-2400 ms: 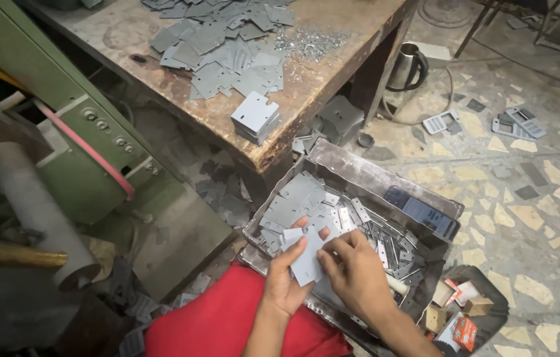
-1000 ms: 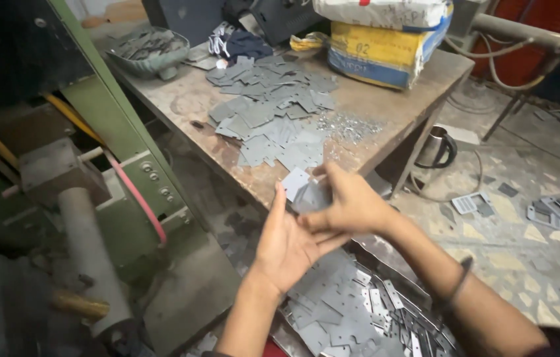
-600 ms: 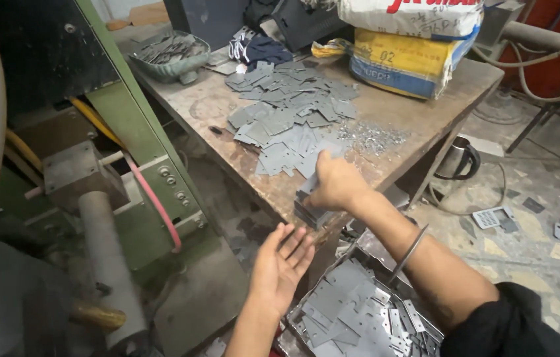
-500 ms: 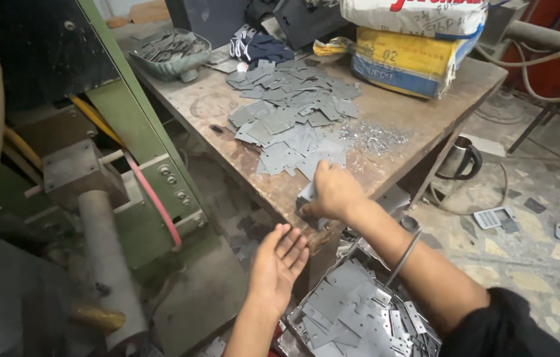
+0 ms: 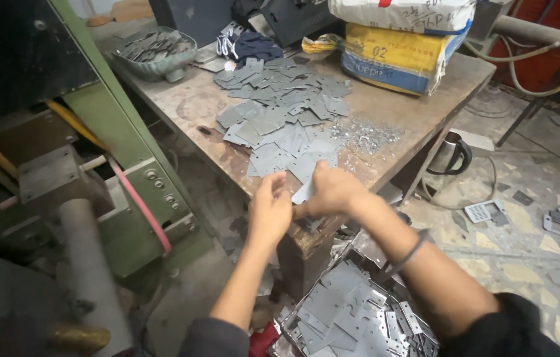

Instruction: The person sorts small, grey metal plates from a tray, stacking them into neat piles on a nearby workbench. They handle the parts by hand, picking them up and arranging them. Later, they pick up a larger white plastic vent-like object from a separate bin and hold it up to the camera.

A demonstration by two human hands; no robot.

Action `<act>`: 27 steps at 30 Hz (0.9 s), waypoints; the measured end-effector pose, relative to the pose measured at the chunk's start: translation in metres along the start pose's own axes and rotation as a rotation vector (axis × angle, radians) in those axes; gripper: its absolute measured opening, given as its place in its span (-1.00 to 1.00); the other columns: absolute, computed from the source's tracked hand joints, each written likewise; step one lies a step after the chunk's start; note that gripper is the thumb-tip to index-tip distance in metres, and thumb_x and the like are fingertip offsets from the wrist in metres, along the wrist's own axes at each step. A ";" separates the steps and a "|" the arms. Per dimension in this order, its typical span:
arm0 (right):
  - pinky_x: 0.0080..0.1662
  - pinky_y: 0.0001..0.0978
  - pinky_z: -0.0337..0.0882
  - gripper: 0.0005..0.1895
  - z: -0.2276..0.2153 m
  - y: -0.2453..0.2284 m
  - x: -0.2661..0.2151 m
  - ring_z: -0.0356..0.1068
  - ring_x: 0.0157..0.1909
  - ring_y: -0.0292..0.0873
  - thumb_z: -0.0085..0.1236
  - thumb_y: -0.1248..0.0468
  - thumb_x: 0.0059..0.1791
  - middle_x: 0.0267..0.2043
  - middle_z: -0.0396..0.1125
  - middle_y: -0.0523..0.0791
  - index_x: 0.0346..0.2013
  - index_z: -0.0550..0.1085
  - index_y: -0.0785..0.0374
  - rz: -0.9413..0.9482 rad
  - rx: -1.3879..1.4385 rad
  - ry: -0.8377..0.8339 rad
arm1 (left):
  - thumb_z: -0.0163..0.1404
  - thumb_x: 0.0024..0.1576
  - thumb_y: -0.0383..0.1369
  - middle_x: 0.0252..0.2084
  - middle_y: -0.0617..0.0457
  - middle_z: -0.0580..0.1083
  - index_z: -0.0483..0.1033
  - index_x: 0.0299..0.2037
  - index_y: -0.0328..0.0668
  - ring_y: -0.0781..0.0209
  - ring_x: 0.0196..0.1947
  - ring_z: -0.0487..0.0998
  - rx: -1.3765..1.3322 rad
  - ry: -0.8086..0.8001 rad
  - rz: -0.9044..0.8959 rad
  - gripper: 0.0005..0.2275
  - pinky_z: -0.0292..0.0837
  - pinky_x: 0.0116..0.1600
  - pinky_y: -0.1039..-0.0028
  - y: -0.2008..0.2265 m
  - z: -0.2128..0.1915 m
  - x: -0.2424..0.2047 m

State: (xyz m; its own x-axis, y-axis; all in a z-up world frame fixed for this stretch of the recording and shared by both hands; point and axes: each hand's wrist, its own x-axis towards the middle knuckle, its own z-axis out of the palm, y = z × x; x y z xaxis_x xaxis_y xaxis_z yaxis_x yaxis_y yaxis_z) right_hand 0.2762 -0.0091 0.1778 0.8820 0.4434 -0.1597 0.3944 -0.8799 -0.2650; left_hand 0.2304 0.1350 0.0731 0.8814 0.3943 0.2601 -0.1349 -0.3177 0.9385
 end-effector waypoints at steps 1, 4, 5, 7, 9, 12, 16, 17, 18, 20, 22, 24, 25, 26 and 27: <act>0.06 -0.15 0.48 0.18 -0.009 0.011 0.000 0.48 0.04 0.21 0.53 -0.29 -0.37 -0.05 0.41 0.29 0.09 0.26 0.63 0.004 0.002 0.001 | -0.06 0.15 -0.46 0.13 -0.14 0.56 0.45 0.17 -0.26 0.08 0.12 0.60 0.000 -0.004 0.001 -0.65 0.47 0.19 0.38 0.010 0.000 0.004; 0.01 -0.15 0.52 0.02 -0.023 0.045 -0.008 0.54 -0.02 0.10 0.46 -0.27 -0.35 -0.08 0.47 0.20 -0.01 0.40 0.57 0.087 0.206 0.073 | -0.03 0.22 -0.21 0.03 -0.24 0.59 0.45 0.18 -0.28 -0.02 0.06 0.63 0.198 -0.095 -0.062 -0.60 0.49 0.17 0.29 0.041 0.005 0.010; 0.00 -0.17 0.50 -0.06 -0.020 0.056 -0.014 0.53 -0.02 0.03 0.40 -0.25 -0.26 -0.08 0.47 0.17 0.01 0.42 0.55 0.105 0.398 0.247 | 0.07 0.17 -0.08 0.08 -0.30 0.52 0.38 0.21 -0.32 -0.13 0.11 0.56 0.367 -0.180 -0.015 -0.48 0.45 0.18 0.21 0.052 0.008 0.011; 0.00 -0.20 0.47 -0.13 -0.009 0.074 -0.030 0.51 -0.02 -0.03 0.34 -0.23 -0.18 -0.08 0.47 0.14 0.02 0.43 0.53 0.127 0.586 0.427 | 0.19 0.12 0.04 0.12 -0.35 0.46 0.31 0.23 -0.35 -0.23 0.15 0.49 0.532 -0.270 0.037 -0.33 0.41 0.18 0.12 0.083 0.014 0.010; -0.03 -0.22 0.49 -0.24 0.013 0.086 -0.050 0.48 -0.02 -0.09 0.30 -0.11 -0.12 -0.02 0.46 0.07 0.12 0.41 0.43 0.120 0.786 0.441 | 0.32 -0.05 0.01 0.17 -0.34 0.38 0.12 0.32 -0.23 -0.28 0.15 0.45 0.822 -0.490 -0.097 -0.16 0.42 0.16 0.07 0.121 0.019 0.004; -0.05 -0.23 0.52 -0.32 0.052 0.096 -0.093 0.50 -0.06 -0.06 0.26 -0.05 -0.10 -0.02 0.52 0.09 0.15 0.44 0.37 0.216 0.929 0.276 | 0.28 -0.03 -0.22 0.16 -0.35 0.42 0.14 0.31 -0.21 -0.32 0.11 0.52 0.963 -0.487 -0.041 -0.27 0.49 0.12 0.04 0.077 0.044 0.019; 0.05 -0.37 0.46 -0.29 0.119 0.122 -0.151 0.50 0.04 -0.20 0.26 -0.02 -0.10 0.06 0.51 -0.02 0.23 0.38 0.31 0.273 1.035 0.253 | 0.35 -0.13 -0.22 0.15 -0.27 0.45 0.18 0.27 -0.19 -0.25 0.14 0.52 0.971 -0.529 -0.134 -0.23 0.49 0.17 0.07 0.096 0.032 0.026; 0.07 -0.38 0.46 -0.30 0.138 0.133 -0.162 0.51 0.05 -0.21 0.26 0.02 -0.09 0.05 0.52 -0.03 0.25 0.36 0.30 0.340 1.062 0.220 | 0.36 -0.14 -0.21 0.15 -0.25 0.45 0.20 0.25 -0.19 -0.23 0.15 0.51 0.980 -0.534 -0.119 -0.24 0.48 0.18 0.08 0.097 0.032 0.025; 0.09 -0.38 0.47 -0.30 0.157 0.144 -0.174 0.53 0.05 -0.22 0.26 0.06 -0.09 0.05 0.52 -0.03 0.26 0.34 0.29 0.408 1.089 0.186 | 0.37 -0.15 -0.20 0.15 -0.24 0.45 0.22 0.23 -0.20 -0.22 0.16 0.51 0.988 -0.539 -0.104 -0.25 0.46 0.19 0.08 0.097 0.032 0.025; 0.06 -0.32 0.49 -0.33 0.199 0.165 -0.189 0.53 0.02 -0.17 0.29 0.11 -0.10 0.02 0.54 0.02 0.25 0.37 0.32 0.406 1.101 0.227 | 0.33 -0.10 -0.22 0.17 -0.27 0.42 0.20 0.24 -0.20 -0.24 0.14 0.51 1.009 -0.526 -0.064 -0.27 0.48 0.14 0.04 0.080 0.043 0.026; 0.03 -0.26 0.51 -0.35 0.231 0.176 -0.205 0.54 -0.01 -0.11 0.31 0.16 -0.11 -0.01 0.56 0.07 0.23 0.39 0.34 0.407 1.108 0.263 | 0.29 -0.05 -0.24 0.19 -0.30 0.38 0.18 0.26 -0.20 -0.27 0.12 0.51 1.026 -0.513 -0.029 -0.30 0.50 0.09 0.00 0.079 0.047 0.021; 0.06 -0.25 0.56 -0.34 0.249 0.181 -0.217 0.60 -0.01 -0.11 0.39 0.18 -0.09 -0.03 0.52 0.03 0.25 0.38 0.29 0.564 1.068 0.220 | 0.34 -0.11 -0.12 0.15 -0.25 0.41 0.19 0.25 -0.26 -0.21 0.14 0.50 0.987 -0.493 -0.075 -0.23 0.47 0.14 0.03 0.095 0.045 0.015; 0.06 -0.25 0.56 -0.34 0.264 0.184 -0.220 0.60 -0.01 -0.11 0.39 0.18 -0.09 -0.03 0.52 0.03 0.25 0.38 0.29 0.564 1.070 0.222 | 0.34 -0.11 -0.12 0.15 -0.25 0.41 0.19 0.25 -0.26 -0.21 0.14 0.50 0.989 -0.493 -0.073 -0.23 0.47 0.14 0.03 0.094 0.047 0.017; 0.06 -0.23 0.57 -0.34 0.278 0.187 -0.223 0.62 -0.03 -0.10 0.41 0.21 -0.10 -0.05 0.55 0.05 0.24 0.39 0.31 0.582 1.096 0.271 | 0.28 -0.07 -0.16 0.13 -0.24 0.45 0.22 0.26 -0.29 -0.20 0.14 0.51 0.974 -0.453 -0.106 -0.28 0.49 0.14 0.05 0.093 0.049 0.020; 0.07 -0.22 0.58 -0.34 0.292 0.188 -0.227 0.64 -0.04 -0.08 0.44 0.24 -0.12 -0.07 0.59 0.08 0.22 0.40 0.33 0.603 1.120 0.318 | 0.23 -0.03 -0.19 0.11 -0.23 0.48 0.24 0.26 -0.31 -0.19 0.14 0.53 0.960 -0.416 -0.140 -0.32 0.50 0.14 0.06 0.091 0.050 0.021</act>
State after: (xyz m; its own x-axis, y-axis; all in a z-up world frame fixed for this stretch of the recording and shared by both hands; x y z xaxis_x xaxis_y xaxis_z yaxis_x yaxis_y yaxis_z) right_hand 0.0747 -0.2258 -0.1140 0.9258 -0.1621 -0.3414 -0.3724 -0.2377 -0.8971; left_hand 0.2596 0.0711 0.1529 0.9717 0.2114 -0.1057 0.2349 -0.9129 0.3339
